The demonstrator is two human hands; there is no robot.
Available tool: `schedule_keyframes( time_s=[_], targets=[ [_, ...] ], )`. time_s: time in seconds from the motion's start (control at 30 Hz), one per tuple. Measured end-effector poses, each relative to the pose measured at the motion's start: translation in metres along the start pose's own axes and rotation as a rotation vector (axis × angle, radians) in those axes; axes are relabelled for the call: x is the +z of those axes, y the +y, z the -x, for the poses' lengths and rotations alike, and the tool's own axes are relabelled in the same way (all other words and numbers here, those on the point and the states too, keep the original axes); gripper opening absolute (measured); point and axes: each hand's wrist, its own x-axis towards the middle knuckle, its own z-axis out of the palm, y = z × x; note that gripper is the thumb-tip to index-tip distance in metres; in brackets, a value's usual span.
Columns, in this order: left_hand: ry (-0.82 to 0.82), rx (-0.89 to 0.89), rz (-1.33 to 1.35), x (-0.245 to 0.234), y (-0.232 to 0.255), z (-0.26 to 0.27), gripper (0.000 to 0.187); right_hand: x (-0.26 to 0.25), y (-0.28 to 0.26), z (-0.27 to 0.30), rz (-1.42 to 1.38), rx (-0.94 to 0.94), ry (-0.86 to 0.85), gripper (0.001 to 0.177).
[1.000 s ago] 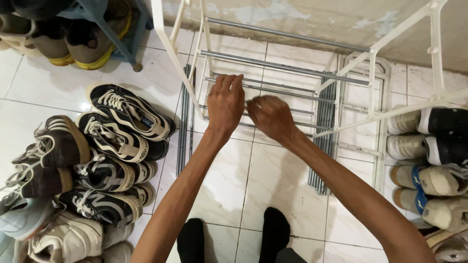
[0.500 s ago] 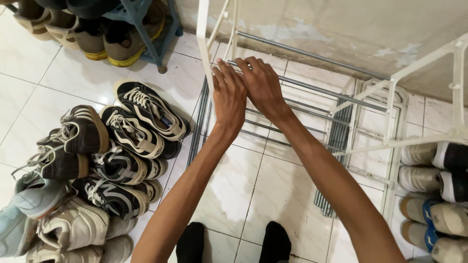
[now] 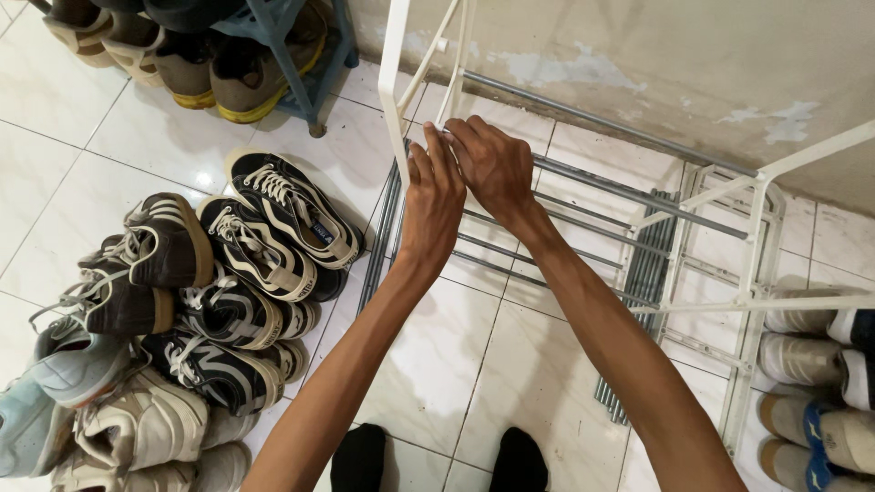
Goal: The person assembles a white plastic shoe rack by inserting metal rods into the frame slots. They repeatedly pick up rods, align them with the frame, and push them into place to form horizontal shelves.
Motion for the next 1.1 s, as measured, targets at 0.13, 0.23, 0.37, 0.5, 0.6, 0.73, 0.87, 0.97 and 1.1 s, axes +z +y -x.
schedule_keyframes(
  time_s=[0.13, 0.23, 0.37, 0.5, 0.6, 0.73, 0.87, 0.97, 1.1],
  targets=[
    [-0.002, 0.006, -0.018, -0.003, -0.001, 0.001, 0.067, -0.006, -0.001, -0.004, -0.084, 0.129, -0.130, 0.013],
    [0.006, -0.002, 0.025, -0.003, -0.002, 0.001, 0.068, -0.009, 0.000, -0.007, -0.152, 0.179, -0.179, 0.016],
    [-0.011, 0.007, 0.031, -0.004, -0.003, 0.002, 0.067, -0.011, 0.008, -0.013, -0.199, 0.215, -0.257, 0.018],
    [-0.016, 0.020, 0.025, -0.005, -0.002, 0.003, 0.066, -0.010, 0.008, -0.011, -0.194, 0.187, -0.246, 0.019],
    [-0.064, 0.028, 0.028, -0.002, -0.002, 0.001, 0.068, -0.010, 0.004, -0.003, -0.164, 0.176, -0.222, 0.016],
    [0.001, -0.041, 0.097, 0.001, 0.000, 0.005, 0.068, -0.015, 0.005, 0.017, 0.009, 0.010, -0.014, 0.015],
    [0.098, -0.044, 0.260, 0.003, 0.006, 0.005, 0.065, -0.040, 0.017, 0.048, 0.171, -0.014, 0.048, 0.016],
    [0.222, 0.059, 0.436, 0.007, 0.021, 0.001, 0.059, -0.057, 0.030, 0.069, 0.240, -0.004, 0.080, 0.019],
    [0.296, 0.250, 0.626, 0.009, 0.052, -0.017, 0.047, -0.079, 0.047, 0.091, 0.268, 0.035, 0.116, 0.019]
  ],
)
